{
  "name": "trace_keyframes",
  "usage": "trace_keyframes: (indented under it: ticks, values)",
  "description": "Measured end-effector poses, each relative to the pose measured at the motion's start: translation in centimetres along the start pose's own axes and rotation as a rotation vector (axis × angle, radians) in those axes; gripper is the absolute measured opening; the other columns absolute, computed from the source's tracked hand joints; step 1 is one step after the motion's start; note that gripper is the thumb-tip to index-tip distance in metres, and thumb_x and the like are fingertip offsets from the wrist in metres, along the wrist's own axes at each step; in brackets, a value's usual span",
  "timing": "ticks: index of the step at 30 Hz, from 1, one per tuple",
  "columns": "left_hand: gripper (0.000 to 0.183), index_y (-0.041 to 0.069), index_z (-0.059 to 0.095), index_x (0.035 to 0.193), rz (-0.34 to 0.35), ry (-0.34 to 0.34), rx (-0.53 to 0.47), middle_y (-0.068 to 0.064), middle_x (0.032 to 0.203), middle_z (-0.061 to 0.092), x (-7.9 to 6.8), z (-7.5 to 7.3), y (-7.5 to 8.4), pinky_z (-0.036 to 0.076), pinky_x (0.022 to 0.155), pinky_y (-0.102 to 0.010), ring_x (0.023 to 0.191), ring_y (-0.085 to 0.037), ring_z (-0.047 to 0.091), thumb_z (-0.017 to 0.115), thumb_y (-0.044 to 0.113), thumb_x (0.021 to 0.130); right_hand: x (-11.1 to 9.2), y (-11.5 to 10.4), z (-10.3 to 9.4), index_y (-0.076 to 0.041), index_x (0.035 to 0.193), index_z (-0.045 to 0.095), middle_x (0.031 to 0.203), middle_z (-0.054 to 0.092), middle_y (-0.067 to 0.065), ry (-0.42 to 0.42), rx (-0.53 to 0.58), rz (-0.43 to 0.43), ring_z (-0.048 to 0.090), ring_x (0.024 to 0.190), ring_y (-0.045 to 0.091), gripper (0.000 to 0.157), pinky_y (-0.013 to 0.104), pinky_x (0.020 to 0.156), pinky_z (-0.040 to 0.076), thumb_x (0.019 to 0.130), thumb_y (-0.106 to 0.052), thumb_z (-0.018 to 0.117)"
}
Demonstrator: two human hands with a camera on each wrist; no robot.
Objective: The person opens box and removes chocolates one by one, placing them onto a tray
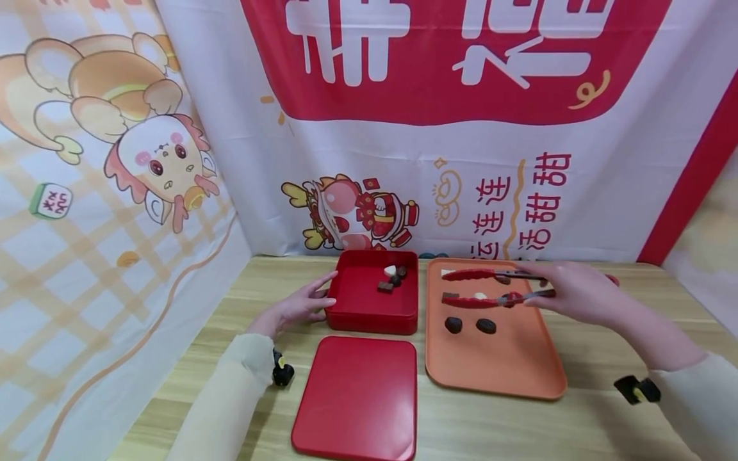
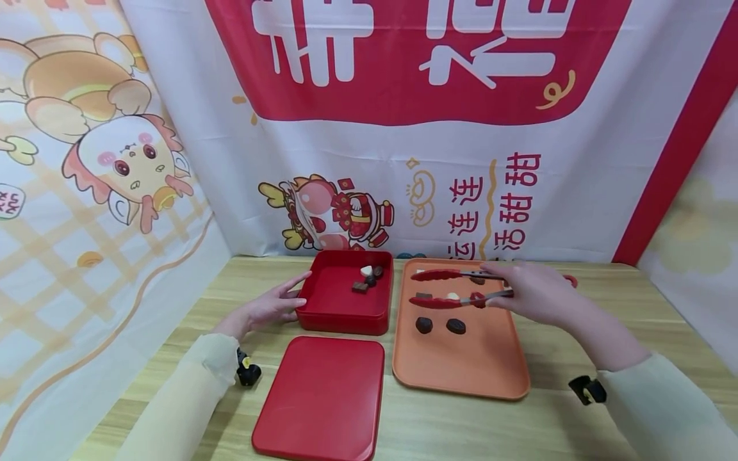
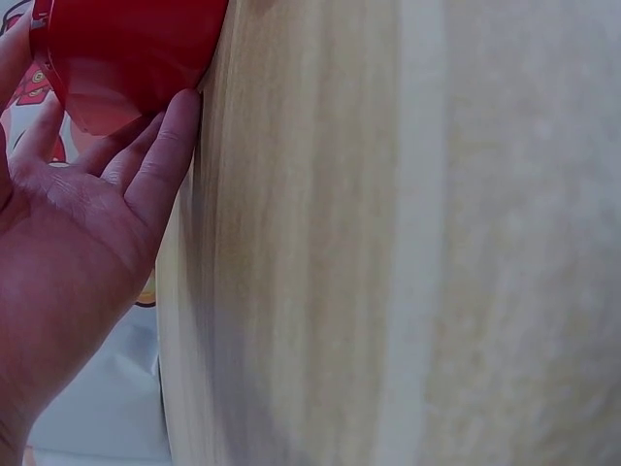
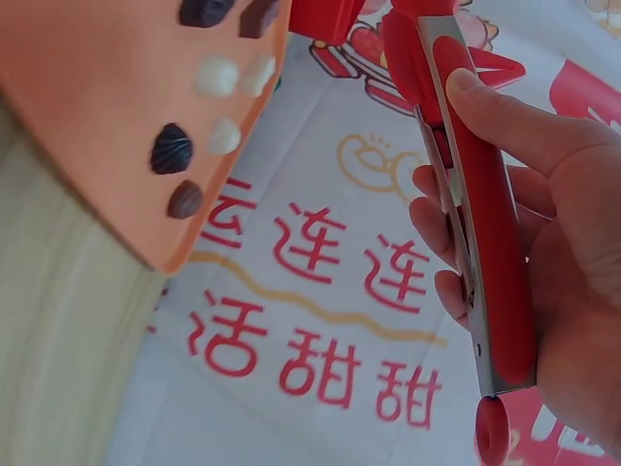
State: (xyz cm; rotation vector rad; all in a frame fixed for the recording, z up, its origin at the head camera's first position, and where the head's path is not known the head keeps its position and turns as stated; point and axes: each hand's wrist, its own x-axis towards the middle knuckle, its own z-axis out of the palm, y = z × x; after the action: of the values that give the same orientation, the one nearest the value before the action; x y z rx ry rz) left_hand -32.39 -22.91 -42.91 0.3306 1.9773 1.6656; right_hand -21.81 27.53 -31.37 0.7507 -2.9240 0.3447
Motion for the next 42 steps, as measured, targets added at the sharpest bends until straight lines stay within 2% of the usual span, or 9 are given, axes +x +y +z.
trace_keyframes:
  ticks: [1,5,9,15,19,21,28,37,42]
  values:
    - [0.07,0.025,0.012,0.157,-0.001,-0.001,-0.001,-0.023,0.157,0.017,-0.1,0.0,0.0,0.038,0.102,-0.056,0.137,-0.042,0.03,0.049,0.009,0.101,0.5,-0.2,-0.2,-0.005,0.132,0.06,0.102,0.07,0.007,0.01,-0.013,-0.018,0.063,0.074,0.013,0.063,0.035,0.061,0.054,0.078,-0.029,0.083]
    - [0.07,0.025,0.011,0.158,-0.005,-0.003,-0.008,-0.023,0.157,0.016,-0.1,-0.2,-0.2,0.037,0.103,-0.056,0.137,-0.043,0.029,0.049,0.009,0.101,2.7,-1.0,-0.7,-0.005,0.129,0.062,0.094,0.07,0.003,0.009,-0.052,-0.053,0.062,0.072,0.013,0.059,0.037,0.06,0.052,0.079,-0.03,0.082]
    - [0.071,0.026,0.011,0.157,-0.01,0.006,-0.004,-0.023,0.157,0.017,0.0,-0.2,-0.2,0.037,0.102,-0.056,0.137,-0.042,0.03,0.05,0.01,0.101,5.0,-1.5,-0.6,-0.005,0.131,0.061,0.092,0.068,0.001,-0.01,-0.059,-0.068,0.057,0.068,0.011,0.062,0.031,0.055,0.047,0.079,-0.033,0.081]
    - [0.071,0.027,0.013,0.157,-0.02,0.002,-0.005,-0.02,0.158,0.016,0.0,-0.2,-0.4,0.038,0.102,-0.055,0.138,-0.04,0.029,0.052,0.011,0.1,7.5,-2.3,0.5,-0.009,0.134,0.059,0.114,0.068,0.011,-0.004,0.001,-0.118,0.065,0.081,0.016,0.065,0.038,0.069,0.055,0.077,-0.025,0.084]
    - [0.07,0.026,0.013,0.157,-0.013,0.004,-0.005,-0.021,0.158,0.016,0.0,-0.2,-0.5,0.038,0.102,-0.056,0.138,-0.041,0.029,0.052,0.011,0.1,9.0,-3.1,1.2,-0.011,0.137,0.057,0.126,0.062,0.012,-0.018,0.041,-0.112,0.064,0.101,0.024,0.07,0.046,0.082,0.054,0.074,-0.024,0.086]
    - [0.071,0.027,0.013,0.157,-0.013,0.006,-0.001,-0.021,0.158,0.016,0.1,-0.3,-0.6,0.039,0.101,-0.056,0.138,-0.041,0.029,0.052,0.012,0.1,9.7,-3.5,1.4,-0.011,0.137,0.057,0.129,0.061,0.012,-0.032,0.044,-0.1,0.063,0.103,0.025,0.071,0.047,0.084,0.052,0.074,-0.024,0.087]
    - [0.071,0.027,0.014,0.157,-0.013,0.007,0.008,-0.021,0.157,0.017,0.1,-0.2,-0.6,0.04,0.101,-0.054,0.137,-0.041,0.03,0.054,0.013,0.1,11.8,-4.6,1.7,-0.007,0.134,0.059,0.122,0.065,0.011,-0.084,0.082,-0.073,0.065,0.089,0.02,0.066,0.042,0.079,0.054,0.076,-0.024,0.085]
    - [0.072,0.028,0.014,0.157,-0.013,-0.002,-0.009,-0.021,0.157,0.017,0.0,-0.2,-0.5,0.039,0.102,-0.054,0.137,-0.04,0.031,0.054,0.014,0.1,13.9,-5.5,2.2,-0.006,0.128,0.064,0.121,0.066,0.01,-0.157,0.025,-0.073,0.064,0.089,0.018,0.059,0.039,0.077,0.054,0.076,-0.026,0.085]
    - [0.07,0.026,0.012,0.157,-0.004,-0.005,-0.001,-0.022,0.157,0.016,0.0,-0.2,-0.3,0.039,0.102,-0.054,0.137,-0.041,0.03,0.051,0.012,0.101,14.7,-5.9,2.6,-0.006,0.124,0.067,0.118,0.067,0.01,-0.181,-0.024,-0.08,0.065,0.095,0.023,0.055,0.041,0.079,0.053,0.076,-0.027,0.085]
